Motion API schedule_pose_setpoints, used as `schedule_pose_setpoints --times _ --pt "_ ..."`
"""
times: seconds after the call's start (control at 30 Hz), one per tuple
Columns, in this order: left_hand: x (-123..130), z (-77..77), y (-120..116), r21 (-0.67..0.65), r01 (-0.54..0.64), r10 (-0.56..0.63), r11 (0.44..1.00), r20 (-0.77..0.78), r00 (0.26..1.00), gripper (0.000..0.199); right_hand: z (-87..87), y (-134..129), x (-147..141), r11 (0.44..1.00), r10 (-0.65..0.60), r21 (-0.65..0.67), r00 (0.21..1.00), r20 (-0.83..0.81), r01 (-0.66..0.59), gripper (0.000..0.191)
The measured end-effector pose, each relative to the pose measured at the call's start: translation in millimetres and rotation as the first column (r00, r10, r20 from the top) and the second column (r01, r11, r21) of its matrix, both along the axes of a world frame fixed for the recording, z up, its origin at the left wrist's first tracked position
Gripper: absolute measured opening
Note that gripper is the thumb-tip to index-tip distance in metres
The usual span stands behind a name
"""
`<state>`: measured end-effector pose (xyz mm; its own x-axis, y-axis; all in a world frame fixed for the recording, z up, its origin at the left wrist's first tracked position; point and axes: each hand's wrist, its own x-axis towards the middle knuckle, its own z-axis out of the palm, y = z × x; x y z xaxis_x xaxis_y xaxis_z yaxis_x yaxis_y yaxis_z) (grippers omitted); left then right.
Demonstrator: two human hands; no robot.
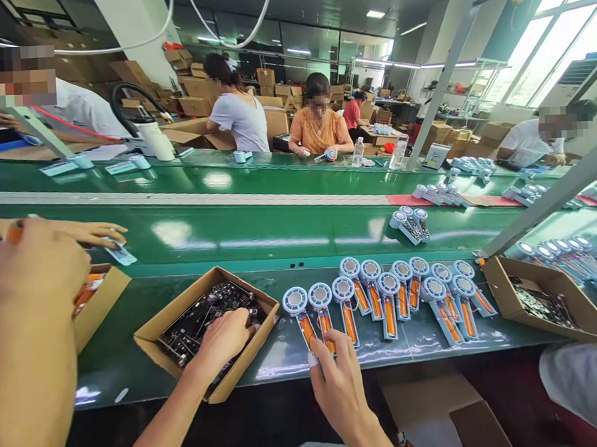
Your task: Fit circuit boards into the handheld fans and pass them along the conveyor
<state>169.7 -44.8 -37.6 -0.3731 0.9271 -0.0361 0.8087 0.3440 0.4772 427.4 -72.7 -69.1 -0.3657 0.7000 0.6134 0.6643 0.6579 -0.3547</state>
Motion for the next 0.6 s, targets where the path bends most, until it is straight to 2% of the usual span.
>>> schedule_pose_setpoints --times 0.1,0.17,0.23,0.3,0.33,0.4,0.5,0.57,0.6 --pt "-10 10.6 3 -0.085 0.036 -0.034 0.996 0.025 0.999 0.019 14.4 11 -5 0.998 0.002 -0.062 1.000 -0.015 -0.003 0.029" --pt "-16 20.6 -1 -0.040 0.008 -0.005 0.999 0.073 0.997 0.017 23.5 22 -12 0.986 0.071 -0.154 0.997 0.028 -0.066 0.031" --pt "-16 29.9 -10 0.136 -0.113 0.082 0.984 0.215 0.973 0.025 30.5 34 -20 0.967 0.150 -0.224 0.984 0.098 -0.125 0.029" --pt "-7 35.4 -23 0.335 -0.281 0.115 0.899 0.438 0.891 0.033 34.0 45 -27 0.959 0.197 -0.241 0.963 0.184 -0.150 0.023" --pt "0 35.9 -29 0.390 -0.340 0.091 0.856 0.533 0.841 0.034 34.4 49 -29 0.958 0.210 -0.239 0.954 0.212 -0.158 0.020" --pt "18 31.2 -43 0.410 -0.376 0.033 0.831 0.639 0.769 0.033 32.5 52 -31 0.954 0.246 -0.232 0.941 0.231 -0.193 0.017" --pt "48 11.3 -62 0.375 -0.371 -0.007 0.850 0.710 0.704 0.038 25.2 51 -28 0.917 0.350 -0.266 0.919 0.179 -0.298 0.019" --pt "65 -5.4 -71 0.364 -0.352 -0.039 0.862 0.742 0.670 0.043 19.1 49 -26 0.871 0.385 -0.347 0.922 0.038 -0.349 0.022" --pt "73 -13.0 -74 0.358 -0.332 -0.057 0.873 0.750 0.659 0.045 16.2 48 -25 0.842 0.355 -0.407 0.932 -0.073 -0.353 0.023"
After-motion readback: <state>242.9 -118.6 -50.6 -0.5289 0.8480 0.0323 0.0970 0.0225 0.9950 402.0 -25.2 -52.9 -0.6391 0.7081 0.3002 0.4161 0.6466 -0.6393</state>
